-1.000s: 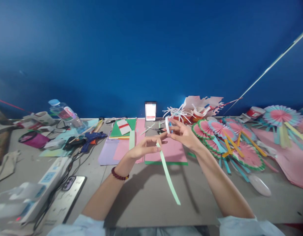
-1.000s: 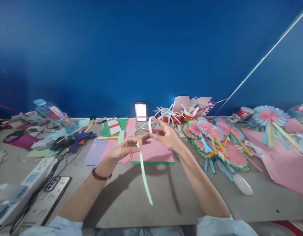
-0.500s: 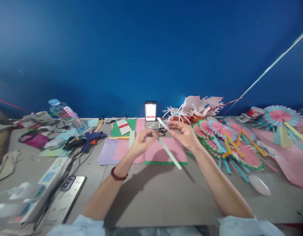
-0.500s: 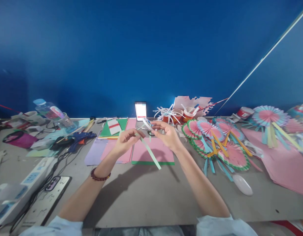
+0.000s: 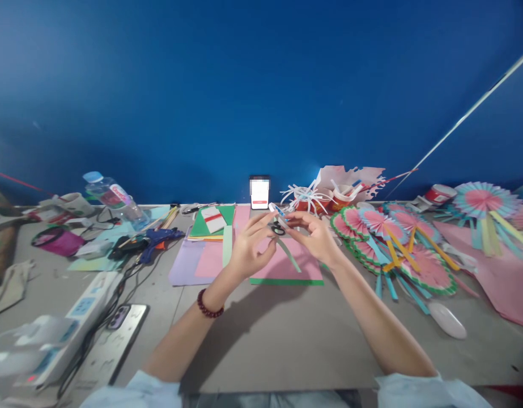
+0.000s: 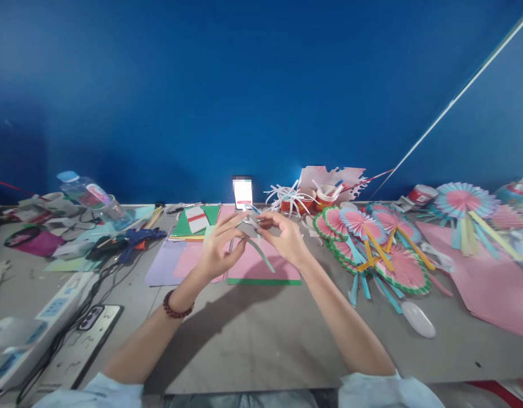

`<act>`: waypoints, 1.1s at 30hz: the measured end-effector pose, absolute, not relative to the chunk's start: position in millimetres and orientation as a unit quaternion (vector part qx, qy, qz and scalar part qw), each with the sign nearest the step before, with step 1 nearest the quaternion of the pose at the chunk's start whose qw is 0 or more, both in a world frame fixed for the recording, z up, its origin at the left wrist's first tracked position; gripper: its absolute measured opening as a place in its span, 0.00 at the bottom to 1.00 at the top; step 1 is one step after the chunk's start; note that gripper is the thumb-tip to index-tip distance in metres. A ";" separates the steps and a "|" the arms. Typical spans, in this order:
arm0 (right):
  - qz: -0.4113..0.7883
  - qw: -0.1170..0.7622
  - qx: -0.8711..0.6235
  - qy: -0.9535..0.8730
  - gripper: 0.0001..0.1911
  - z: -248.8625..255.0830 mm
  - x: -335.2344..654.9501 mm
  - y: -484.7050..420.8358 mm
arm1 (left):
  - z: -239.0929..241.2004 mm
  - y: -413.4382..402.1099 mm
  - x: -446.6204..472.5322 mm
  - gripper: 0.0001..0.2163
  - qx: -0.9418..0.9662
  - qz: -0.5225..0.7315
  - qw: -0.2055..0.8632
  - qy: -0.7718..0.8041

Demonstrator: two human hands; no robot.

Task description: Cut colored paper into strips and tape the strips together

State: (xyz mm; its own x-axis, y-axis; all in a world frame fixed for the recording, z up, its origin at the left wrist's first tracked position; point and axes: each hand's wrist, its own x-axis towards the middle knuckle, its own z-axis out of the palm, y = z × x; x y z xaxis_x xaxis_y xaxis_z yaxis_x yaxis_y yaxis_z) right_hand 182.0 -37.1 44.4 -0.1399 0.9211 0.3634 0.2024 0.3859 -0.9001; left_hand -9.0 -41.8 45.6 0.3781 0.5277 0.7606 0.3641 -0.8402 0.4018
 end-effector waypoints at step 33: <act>0.360 0.494 -0.415 -0.674 0.16 34.8 175.0 -35.4 | 44.7 -46.3 -4.9 0.04 0.791 0.485 0.200 0.314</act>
State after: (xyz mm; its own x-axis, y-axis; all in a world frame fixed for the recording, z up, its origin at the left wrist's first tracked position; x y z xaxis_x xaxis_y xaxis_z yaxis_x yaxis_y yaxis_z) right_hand 175.0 -35.4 34.8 -0.1679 0.9148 0.3673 0.2028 0.3967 -0.8953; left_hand -4.9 -46.3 44.7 0.3321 0.6911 0.6420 0.3032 -0.7227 0.6211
